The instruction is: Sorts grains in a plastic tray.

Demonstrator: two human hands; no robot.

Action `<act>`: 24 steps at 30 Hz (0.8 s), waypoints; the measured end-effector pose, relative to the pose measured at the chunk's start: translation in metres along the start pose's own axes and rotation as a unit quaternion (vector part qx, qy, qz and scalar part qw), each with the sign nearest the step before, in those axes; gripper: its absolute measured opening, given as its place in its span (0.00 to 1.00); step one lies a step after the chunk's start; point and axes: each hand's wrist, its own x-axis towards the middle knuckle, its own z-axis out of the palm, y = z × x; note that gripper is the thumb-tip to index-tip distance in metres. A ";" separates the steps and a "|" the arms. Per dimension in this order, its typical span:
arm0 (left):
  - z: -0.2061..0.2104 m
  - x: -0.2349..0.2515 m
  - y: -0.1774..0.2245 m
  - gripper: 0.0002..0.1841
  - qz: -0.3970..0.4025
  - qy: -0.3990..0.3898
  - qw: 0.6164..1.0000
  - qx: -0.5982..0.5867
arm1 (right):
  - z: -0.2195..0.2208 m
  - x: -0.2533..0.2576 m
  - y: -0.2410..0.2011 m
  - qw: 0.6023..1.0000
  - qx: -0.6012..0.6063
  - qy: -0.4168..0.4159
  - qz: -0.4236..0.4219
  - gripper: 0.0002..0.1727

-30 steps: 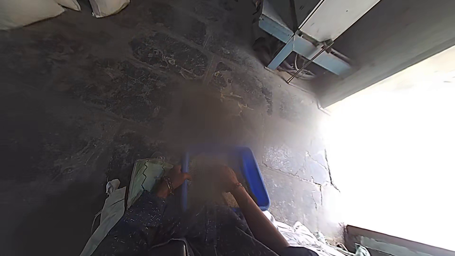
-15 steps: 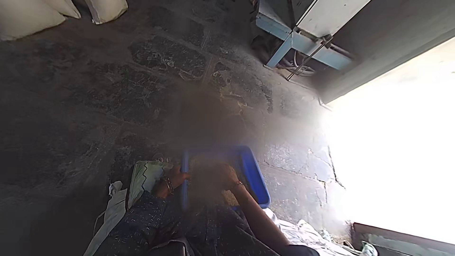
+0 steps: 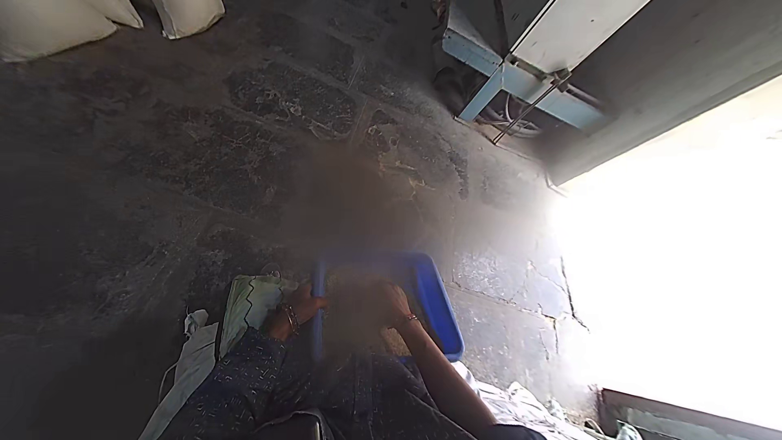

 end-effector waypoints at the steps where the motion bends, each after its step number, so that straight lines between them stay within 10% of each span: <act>1: 0.000 0.000 0.000 0.26 0.002 0.000 1.000 -0.002 | 0.001 0.001 0.001 1.000 0.003 -0.002 -0.002 0.21; 24: 0.002 0.002 0.001 0.26 -0.018 0.008 1.000 0.005 | 0.001 0.003 -0.003 0.995 -0.033 -0.090 -0.015 0.22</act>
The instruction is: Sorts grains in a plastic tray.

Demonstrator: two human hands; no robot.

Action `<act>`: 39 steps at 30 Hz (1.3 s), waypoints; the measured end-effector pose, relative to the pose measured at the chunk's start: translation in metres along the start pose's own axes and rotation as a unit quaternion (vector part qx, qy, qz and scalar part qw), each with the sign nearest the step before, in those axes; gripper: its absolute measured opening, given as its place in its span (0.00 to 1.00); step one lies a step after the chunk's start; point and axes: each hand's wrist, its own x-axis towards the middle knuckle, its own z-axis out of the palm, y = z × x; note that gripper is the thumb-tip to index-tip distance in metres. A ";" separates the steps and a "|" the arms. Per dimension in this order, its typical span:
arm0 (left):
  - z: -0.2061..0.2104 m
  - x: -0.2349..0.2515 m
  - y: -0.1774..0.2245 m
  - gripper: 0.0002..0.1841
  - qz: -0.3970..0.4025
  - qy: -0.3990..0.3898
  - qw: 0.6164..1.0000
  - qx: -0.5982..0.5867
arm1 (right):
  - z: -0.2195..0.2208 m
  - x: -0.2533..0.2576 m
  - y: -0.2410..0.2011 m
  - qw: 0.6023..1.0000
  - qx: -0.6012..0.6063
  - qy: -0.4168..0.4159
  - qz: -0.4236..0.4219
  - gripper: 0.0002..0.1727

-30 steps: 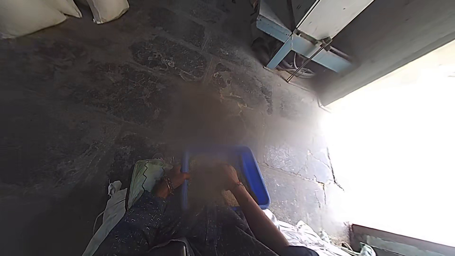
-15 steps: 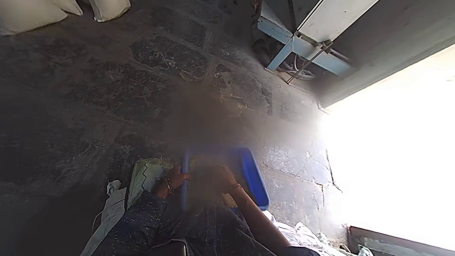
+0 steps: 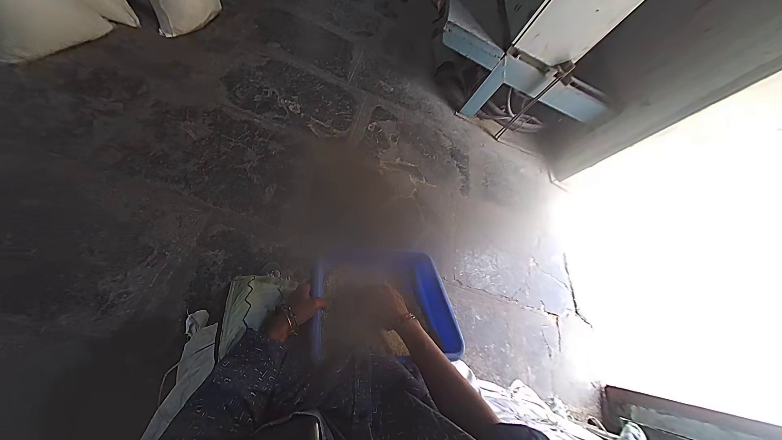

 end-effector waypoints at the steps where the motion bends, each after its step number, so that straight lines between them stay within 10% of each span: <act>1: 0.000 0.000 0.000 0.27 0.000 -0.002 1.000 -0.001 | 0.000 0.000 -0.001 1.000 0.000 0.001 0.001 0.22; 39: -0.002 0.001 0.002 0.28 -0.016 -0.012 1.000 0.014 | -0.004 0.001 -0.002 1.000 -0.002 -0.012 0.009 0.20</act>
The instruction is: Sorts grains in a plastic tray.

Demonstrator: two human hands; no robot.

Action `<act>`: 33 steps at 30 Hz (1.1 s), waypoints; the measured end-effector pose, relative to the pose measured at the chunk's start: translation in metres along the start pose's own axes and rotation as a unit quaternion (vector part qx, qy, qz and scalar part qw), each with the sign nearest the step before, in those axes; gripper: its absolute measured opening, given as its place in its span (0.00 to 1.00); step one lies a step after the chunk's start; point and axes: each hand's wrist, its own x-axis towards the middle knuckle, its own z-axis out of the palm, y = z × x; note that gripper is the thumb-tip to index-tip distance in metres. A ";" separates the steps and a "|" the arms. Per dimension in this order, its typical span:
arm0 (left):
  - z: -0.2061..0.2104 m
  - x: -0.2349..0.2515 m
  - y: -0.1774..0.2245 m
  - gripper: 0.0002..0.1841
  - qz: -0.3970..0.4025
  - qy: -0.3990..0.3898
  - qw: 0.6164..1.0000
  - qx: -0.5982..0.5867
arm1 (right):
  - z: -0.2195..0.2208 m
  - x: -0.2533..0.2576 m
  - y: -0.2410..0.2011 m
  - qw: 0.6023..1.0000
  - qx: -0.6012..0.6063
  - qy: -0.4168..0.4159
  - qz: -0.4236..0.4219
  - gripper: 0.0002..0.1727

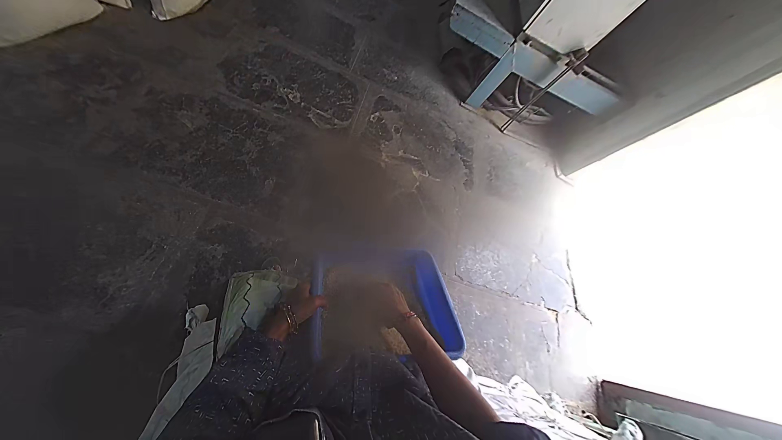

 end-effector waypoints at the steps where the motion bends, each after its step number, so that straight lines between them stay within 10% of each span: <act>1: 0.000 0.000 0.000 0.27 0.004 0.001 1.000 0.001 | 0.000 0.000 0.000 1.000 -0.001 -0.001 0.000 0.20; 33: 0.001 0.000 0.000 0.27 0.000 0.003 1.000 -0.024 | -0.003 0.003 0.001 1.000 -0.009 -0.030 -0.001 0.21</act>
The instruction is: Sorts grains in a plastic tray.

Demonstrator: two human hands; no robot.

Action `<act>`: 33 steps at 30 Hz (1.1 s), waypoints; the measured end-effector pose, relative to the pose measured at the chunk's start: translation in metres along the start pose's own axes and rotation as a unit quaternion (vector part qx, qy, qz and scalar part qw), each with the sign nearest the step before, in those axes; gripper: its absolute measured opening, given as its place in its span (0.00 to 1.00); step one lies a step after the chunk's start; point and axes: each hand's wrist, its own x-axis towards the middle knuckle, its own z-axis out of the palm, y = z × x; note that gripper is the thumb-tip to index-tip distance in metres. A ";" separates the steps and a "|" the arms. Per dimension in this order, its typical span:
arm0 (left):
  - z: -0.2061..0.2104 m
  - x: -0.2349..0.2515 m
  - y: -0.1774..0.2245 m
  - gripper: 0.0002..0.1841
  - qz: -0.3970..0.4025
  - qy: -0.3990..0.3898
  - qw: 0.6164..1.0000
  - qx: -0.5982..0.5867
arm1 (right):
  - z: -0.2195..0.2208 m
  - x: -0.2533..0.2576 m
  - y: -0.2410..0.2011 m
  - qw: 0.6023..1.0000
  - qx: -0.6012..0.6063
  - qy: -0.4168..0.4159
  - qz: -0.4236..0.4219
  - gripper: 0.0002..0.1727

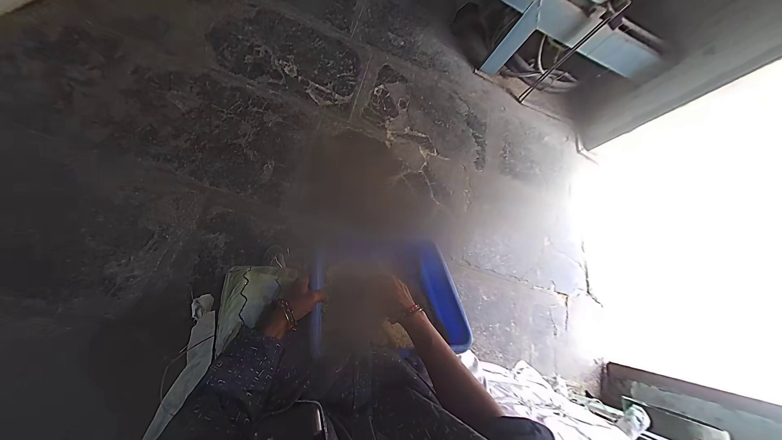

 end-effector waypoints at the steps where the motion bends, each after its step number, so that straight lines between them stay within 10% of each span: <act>1: 0.000 0.001 0.000 0.27 -0.003 -0.001 1.000 0.000 | 0.000 0.000 0.000 1.000 0.001 -0.002 0.000 0.21; 11: -0.002 0.003 0.006 0.24 -0.009 0.004 1.000 -0.008 | -0.002 0.004 0.001 0.999 0.017 -0.029 -0.010 0.19; 24: -0.002 -0.001 0.005 0.22 0.010 0.007 1.000 -0.015 | 0.003 -0.006 0.003 0.975 0.100 0.196 -0.035 0.23; 33: -0.001 -0.003 0.005 0.26 0.018 0.006 1.000 -0.002 | 0.002 -0.004 0.001 0.997 0.049 0.060 0.008 0.25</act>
